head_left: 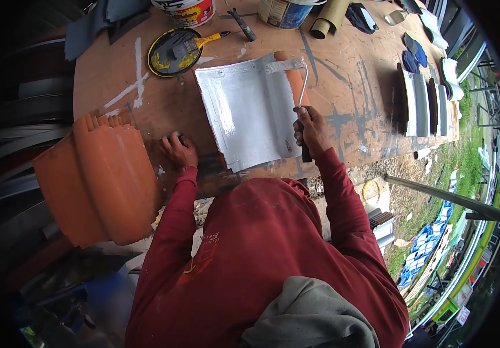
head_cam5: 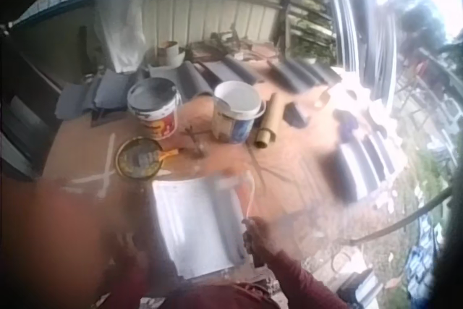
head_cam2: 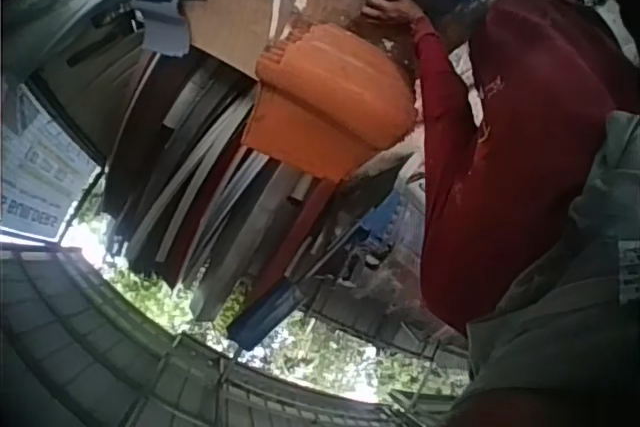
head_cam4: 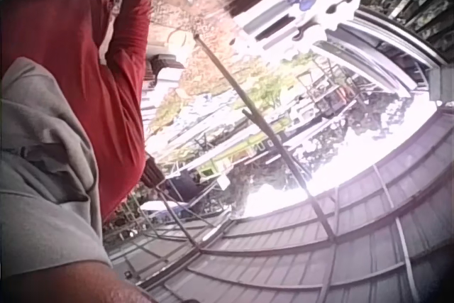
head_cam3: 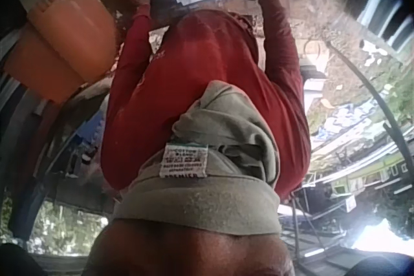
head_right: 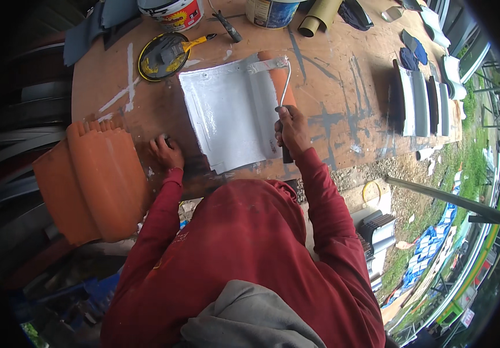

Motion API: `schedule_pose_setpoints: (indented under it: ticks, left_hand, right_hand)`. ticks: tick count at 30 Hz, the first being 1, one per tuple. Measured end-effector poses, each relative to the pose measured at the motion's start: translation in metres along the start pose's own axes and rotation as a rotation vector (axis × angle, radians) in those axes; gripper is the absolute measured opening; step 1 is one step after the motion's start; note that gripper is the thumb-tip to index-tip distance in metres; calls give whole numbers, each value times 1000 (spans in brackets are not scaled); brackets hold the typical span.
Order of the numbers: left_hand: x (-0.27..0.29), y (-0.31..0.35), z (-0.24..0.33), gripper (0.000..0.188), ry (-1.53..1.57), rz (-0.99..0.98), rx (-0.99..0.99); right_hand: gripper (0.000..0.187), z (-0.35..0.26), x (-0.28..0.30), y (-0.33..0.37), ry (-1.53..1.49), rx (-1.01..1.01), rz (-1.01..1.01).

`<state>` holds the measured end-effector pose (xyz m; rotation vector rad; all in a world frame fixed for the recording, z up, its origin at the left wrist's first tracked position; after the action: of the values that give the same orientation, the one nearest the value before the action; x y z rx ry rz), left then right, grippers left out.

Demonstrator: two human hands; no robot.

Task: The person places a roof tile on the table, dips a paint roller into a container of paint, and coats the surface of the tile. The person then holds the tile by hand and applies paint to its curved sides with the paint roller.

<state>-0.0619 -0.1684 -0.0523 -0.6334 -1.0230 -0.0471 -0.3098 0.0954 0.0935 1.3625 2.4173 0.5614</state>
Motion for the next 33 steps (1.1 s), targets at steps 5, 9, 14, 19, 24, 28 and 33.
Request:
schedule_pose_setpoints:
  ticks: [5,9,14,19,24,28,33]
  left_hand:
    - [-1,0,0,23,30,-33,11]
    - [-3,2,-3,23,20,1,-4]
    - [-6,0,-6,23,42,16,-40]
    - [-3,-4,-2,23,5,-27,-53]
    - [-1,-4,1,23,-49,-5,-96]
    - [-1,-4,-1,23,-2,-57,-33]
    - [4,-4,4,23,18,-40,-19]
  right_hand:
    - [31,-23,-6,-31,55,-1,11]
    - [30,-2,8,7,118,20,-1]
    - [29,73,51,97,236,46,24]
    - [29,124,76,176,403,62,229]
    - [31,114,76,208,445,91,227]
    - [33,82,73,192,259,-105,127]
    - [34,45,54,98,104,-68,-14]
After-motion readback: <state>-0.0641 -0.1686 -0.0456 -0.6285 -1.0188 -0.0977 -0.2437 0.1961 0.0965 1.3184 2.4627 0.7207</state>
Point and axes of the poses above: each hand's wrist, its own y-axis away from the middle knuckle, its own x-axis out of the back of the hand, z = x × y, the point moved 2 cm from there along -y, towards the middle knuckle, and after that the axes turned 3 degrees about -y, right-handed, at the moved point
